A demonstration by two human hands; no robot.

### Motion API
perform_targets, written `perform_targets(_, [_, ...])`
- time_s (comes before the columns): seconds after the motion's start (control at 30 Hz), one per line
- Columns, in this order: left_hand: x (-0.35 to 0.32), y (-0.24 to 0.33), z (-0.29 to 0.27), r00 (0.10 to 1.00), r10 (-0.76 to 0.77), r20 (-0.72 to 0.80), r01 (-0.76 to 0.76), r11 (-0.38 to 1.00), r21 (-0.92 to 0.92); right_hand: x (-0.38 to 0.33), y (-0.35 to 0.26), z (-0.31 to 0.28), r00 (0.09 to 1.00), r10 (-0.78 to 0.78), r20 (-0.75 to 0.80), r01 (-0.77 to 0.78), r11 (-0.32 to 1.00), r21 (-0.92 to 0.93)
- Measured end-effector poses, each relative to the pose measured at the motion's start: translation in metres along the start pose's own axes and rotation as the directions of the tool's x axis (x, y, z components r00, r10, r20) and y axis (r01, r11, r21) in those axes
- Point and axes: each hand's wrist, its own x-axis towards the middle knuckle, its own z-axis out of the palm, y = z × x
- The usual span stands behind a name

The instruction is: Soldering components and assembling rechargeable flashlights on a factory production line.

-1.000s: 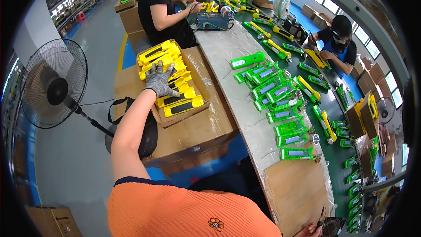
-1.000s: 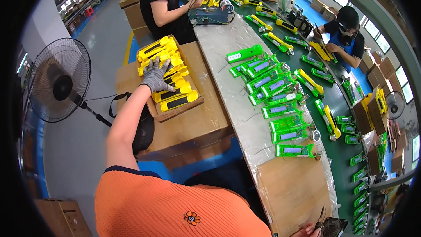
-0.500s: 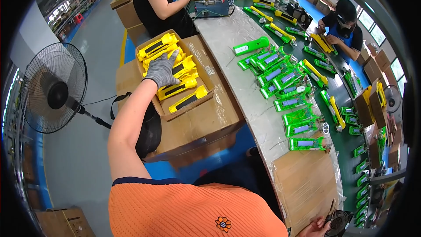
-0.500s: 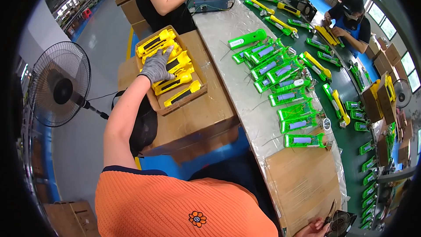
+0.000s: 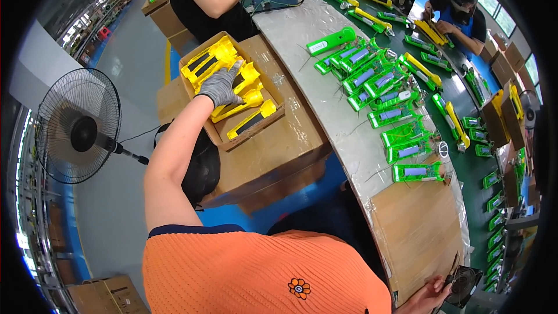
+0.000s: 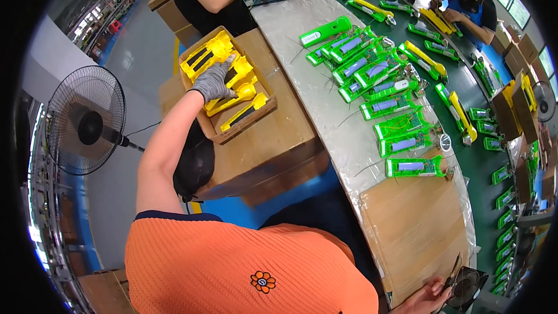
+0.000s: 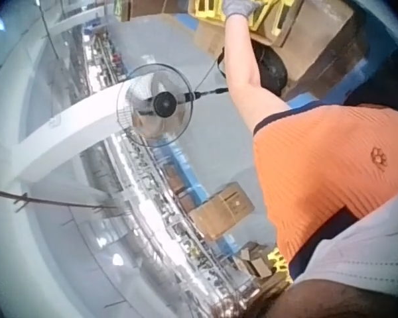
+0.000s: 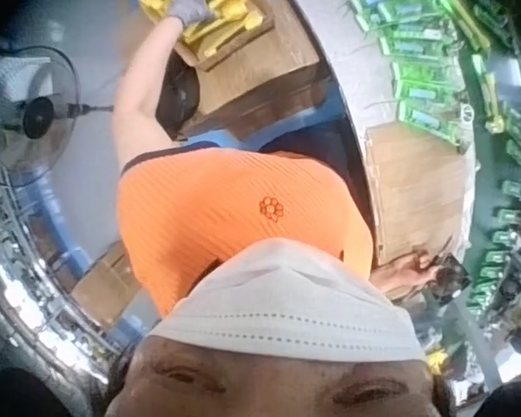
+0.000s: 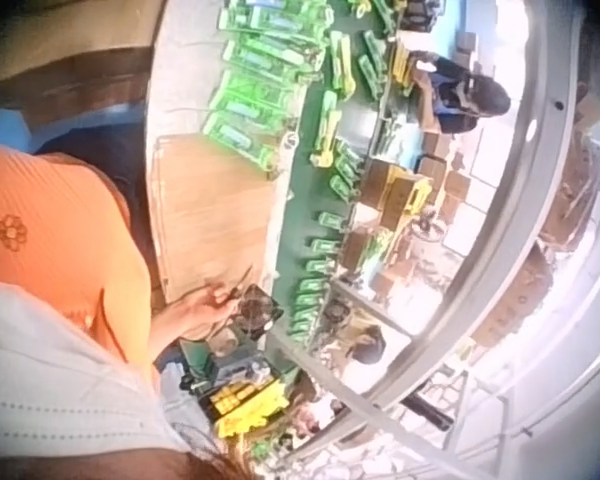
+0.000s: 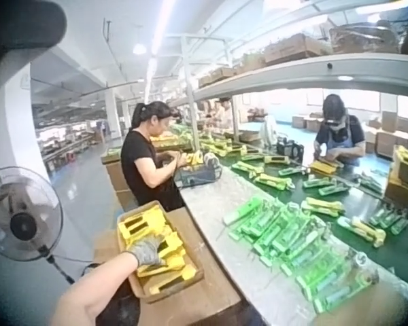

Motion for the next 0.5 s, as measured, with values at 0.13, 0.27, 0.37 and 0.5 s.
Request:
perform_targets(0.13, [-0.009, 0.003, -0.008, 0.998, -0.03, 0.051, 0.028, 0.999, 0.035, 0.002, 0.001, -0.002, 1.0, 0.01, 0.019, -0.01, 1.0, -0.016])
perform_targets(0.27, [-0.019, 0.003, -0.002, 0.999, 0.022, -0.03, -0.023, 1.0, -0.017, -0.008, -0.002, 0.007, 0.999, -0.014, -0.039, 0.012, 0.999, -0.044])
perform_targets(0.37, [-0.032, -0.009, 0.001, 0.952, 0.176, -0.252, -0.215, 0.967, -0.137, -0.007, 0.001, 0.002, 0.999, -0.031, -0.025, 0.03, 0.999, -0.038])
perform_targets(0.5, [-0.023, -0.023, -0.007, 0.973, -0.007, -0.23, 0.01, 1.0, 0.012, -0.01, -0.002, 0.008, 1.0, 0.007, -0.001, -0.007, 0.999, -0.05])
